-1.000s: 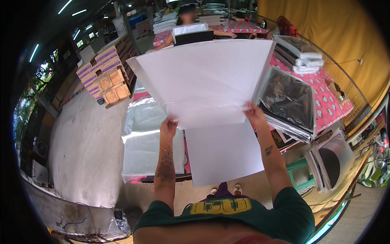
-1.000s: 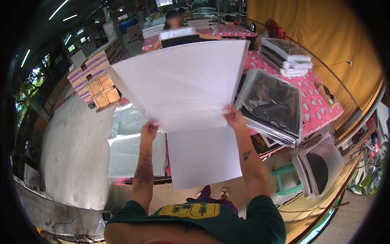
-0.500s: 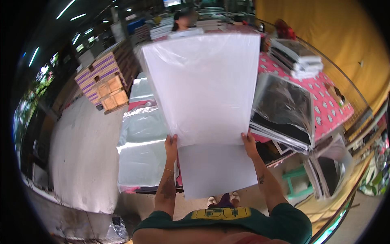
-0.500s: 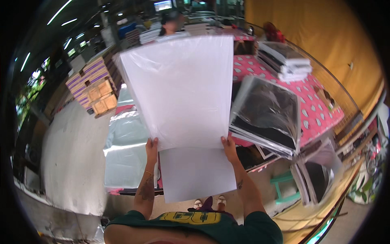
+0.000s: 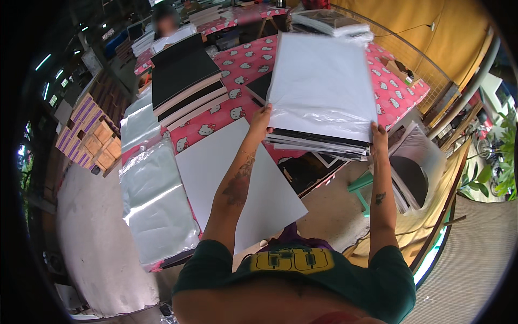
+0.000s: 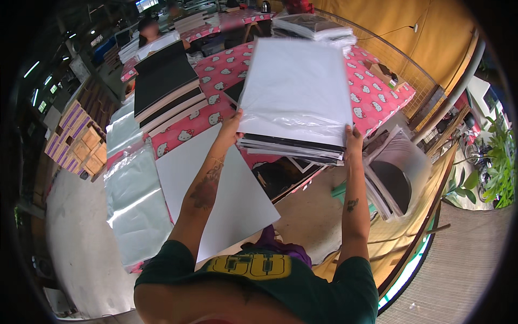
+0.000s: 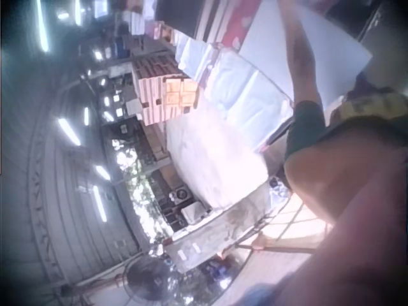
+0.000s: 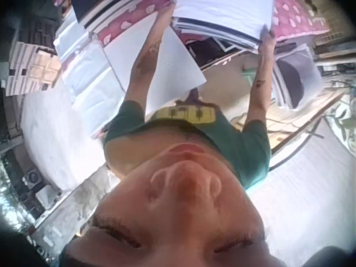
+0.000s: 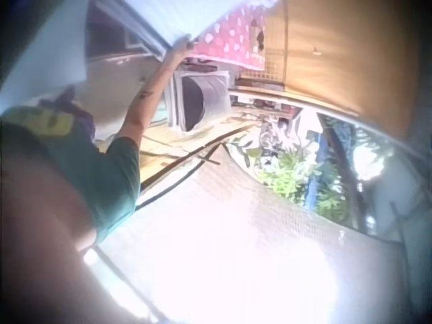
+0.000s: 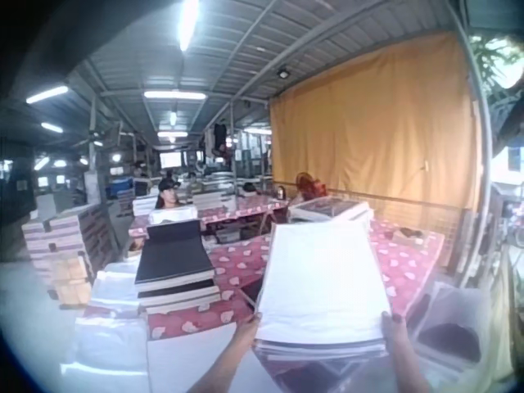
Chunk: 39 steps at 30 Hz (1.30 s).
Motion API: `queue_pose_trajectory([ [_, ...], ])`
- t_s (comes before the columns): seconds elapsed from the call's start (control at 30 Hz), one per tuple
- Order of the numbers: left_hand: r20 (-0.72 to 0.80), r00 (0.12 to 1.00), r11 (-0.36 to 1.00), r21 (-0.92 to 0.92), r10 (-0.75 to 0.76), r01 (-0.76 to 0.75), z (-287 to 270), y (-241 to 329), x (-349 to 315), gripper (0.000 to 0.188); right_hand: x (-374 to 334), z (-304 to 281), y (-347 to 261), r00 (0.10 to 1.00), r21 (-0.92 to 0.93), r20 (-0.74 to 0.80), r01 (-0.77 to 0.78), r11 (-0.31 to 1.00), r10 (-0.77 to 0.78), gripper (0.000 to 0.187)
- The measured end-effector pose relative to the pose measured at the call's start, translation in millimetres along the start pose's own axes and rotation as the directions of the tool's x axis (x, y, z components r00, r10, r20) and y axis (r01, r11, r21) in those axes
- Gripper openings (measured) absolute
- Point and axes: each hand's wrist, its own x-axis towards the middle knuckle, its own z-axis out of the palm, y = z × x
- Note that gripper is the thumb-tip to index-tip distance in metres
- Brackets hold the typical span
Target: The person packages black squares of material by placing them into clear plastic bags by hand and then stacking the bagged items onto a pile.
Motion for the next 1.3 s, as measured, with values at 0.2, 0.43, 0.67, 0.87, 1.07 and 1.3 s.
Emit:
queue_pose_trajectory([
  [0.2, -0.058, 0.995, 0.888, -0.451, 0.077, -0.095, 4, -45, 8, 0.029, 11, -1, 1, 0.988, -0.131, 0.02, -0.149, 0.98, 0.153, 0.035],
  [0.43, -0.328, 0.874, 0.924, 0.261, 0.359, -0.281, -104, -106, -126, 0.036, -57, -1, 44, 0.94, -0.579, 0.0, 0.278, 0.766, -0.34, 0.054],
  [0.67, -0.593, 0.761, 0.485, 0.764, 0.264, 0.427, -339, -143, -347, 0.027, -160, 99, 18, 0.752, -0.747, 0.403, 0.599, 0.287, -0.521, 0.046],
  [0.87, -0.574, 0.602, 0.605, 0.776, 0.556, 0.18, -369, -153, -372, 0.015, -279, 225, 54, 0.605, -0.16, 0.754, 0.546, 0.823, -0.255, 0.025],
  [1.07, -0.207, 0.9, 0.883, 0.367, 0.383, -0.291, -224, -64, -351, 0.03, -466, 318, 58, 0.002, -0.199, 0.975, -0.451, 0.87, 0.223, 0.04],
  [1.3, -0.562, 0.482, 0.682, 0.723, 0.672, -0.108, -222, -80, -355, 0.014, -420, 306, 47, 0.285, -0.156, 0.904, -0.473, 0.867, 0.318, 0.024],
])
